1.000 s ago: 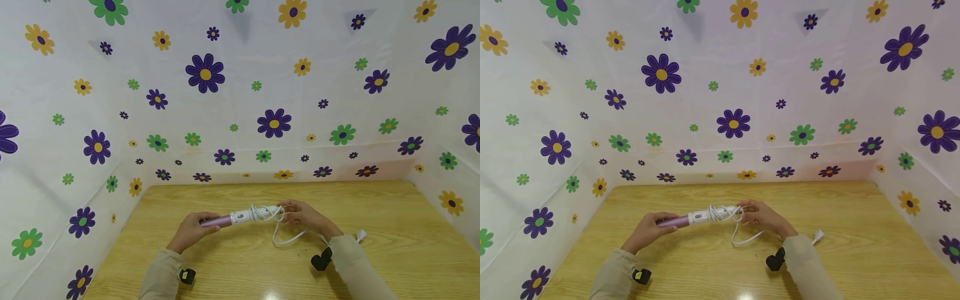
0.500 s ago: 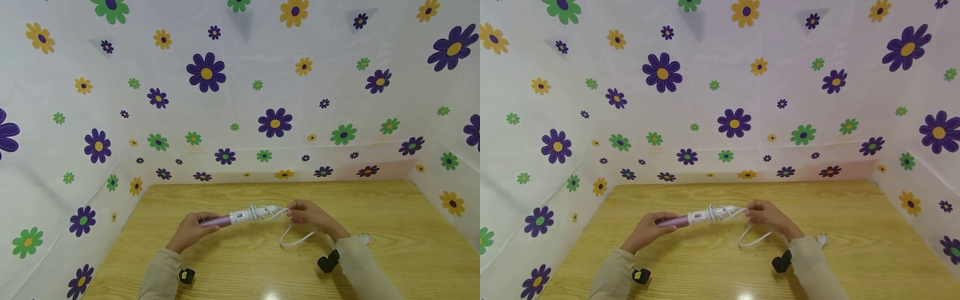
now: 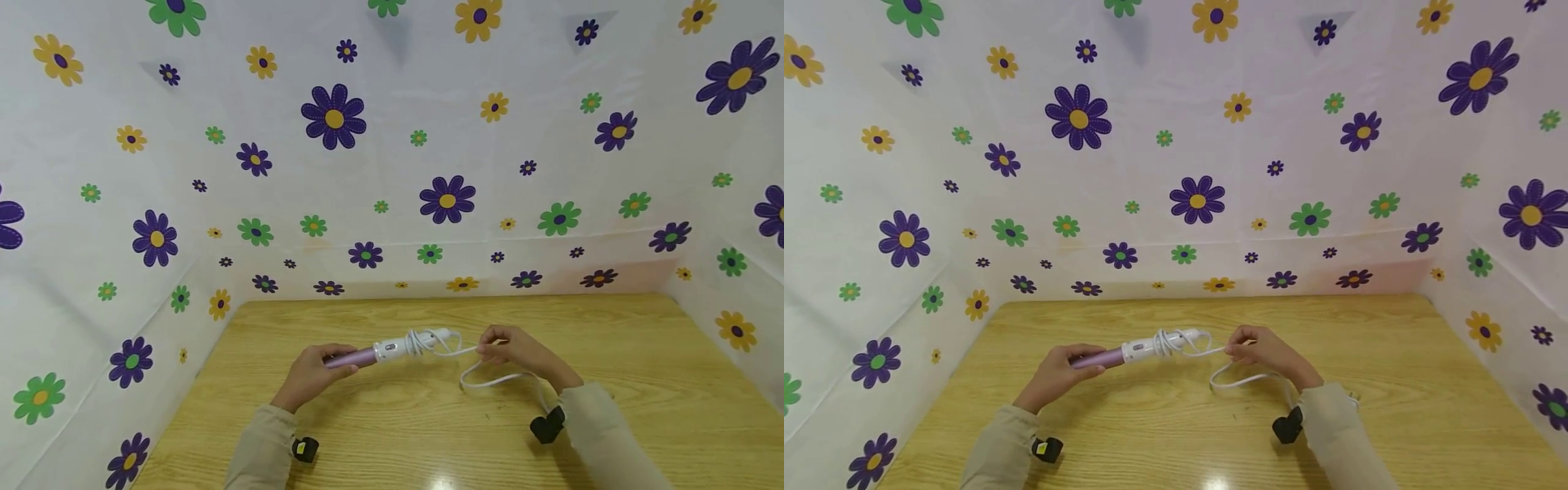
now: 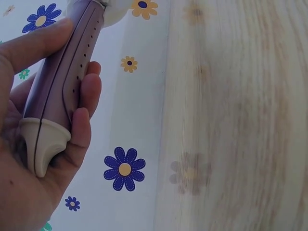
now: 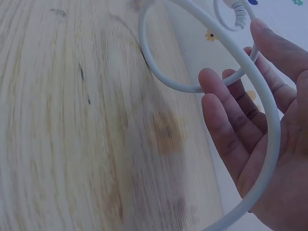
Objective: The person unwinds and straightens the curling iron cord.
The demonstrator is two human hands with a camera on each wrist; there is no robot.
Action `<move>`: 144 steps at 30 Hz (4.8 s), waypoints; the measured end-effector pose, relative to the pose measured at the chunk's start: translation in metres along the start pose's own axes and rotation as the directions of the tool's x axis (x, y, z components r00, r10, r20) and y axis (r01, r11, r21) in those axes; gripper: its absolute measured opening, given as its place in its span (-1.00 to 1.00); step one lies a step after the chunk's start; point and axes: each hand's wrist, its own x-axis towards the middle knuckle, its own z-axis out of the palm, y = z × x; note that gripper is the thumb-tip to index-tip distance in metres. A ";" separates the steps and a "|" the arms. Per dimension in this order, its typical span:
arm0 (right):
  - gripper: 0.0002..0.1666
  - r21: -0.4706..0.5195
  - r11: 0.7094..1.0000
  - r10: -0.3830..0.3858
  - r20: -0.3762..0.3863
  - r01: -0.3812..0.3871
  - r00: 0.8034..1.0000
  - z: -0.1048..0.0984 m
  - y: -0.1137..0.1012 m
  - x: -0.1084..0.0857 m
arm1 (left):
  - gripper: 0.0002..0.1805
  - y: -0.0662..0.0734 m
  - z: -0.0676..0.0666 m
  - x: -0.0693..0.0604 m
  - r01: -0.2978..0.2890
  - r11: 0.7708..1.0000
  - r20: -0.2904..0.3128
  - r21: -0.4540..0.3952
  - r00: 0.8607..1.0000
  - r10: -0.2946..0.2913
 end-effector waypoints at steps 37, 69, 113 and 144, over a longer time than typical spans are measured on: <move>-0.63 -0.082 0.996 0.000 -0.319 -0.028 0.948 -0.062 0.021 -0.059 | -0.62 -0.002 -0.007 -0.006 0.019 1.000 -0.030 -0.020 0.999 -0.020; -0.43 -0.177 0.970 0.108 -0.306 -0.168 0.946 -0.079 0.042 -0.072 | -0.62 -0.003 -0.006 -0.007 0.005 0.999 -0.038 -0.045 0.999 -0.007; -0.38 0.073 0.997 -0.024 0.075 0.018 0.997 0.010 -0.019 0.005 | -0.62 0.006 -0.004 -0.003 -0.008 0.999 0.022 -0.042 1.000 0.008; -0.78 -0.145 0.989 -0.001 0.109 0.017 0.994 0.030 -0.001 0.013 | -0.59 0.009 -0.008 -0.006 -0.005 0.990 0.062 -0.139 0.998 0.014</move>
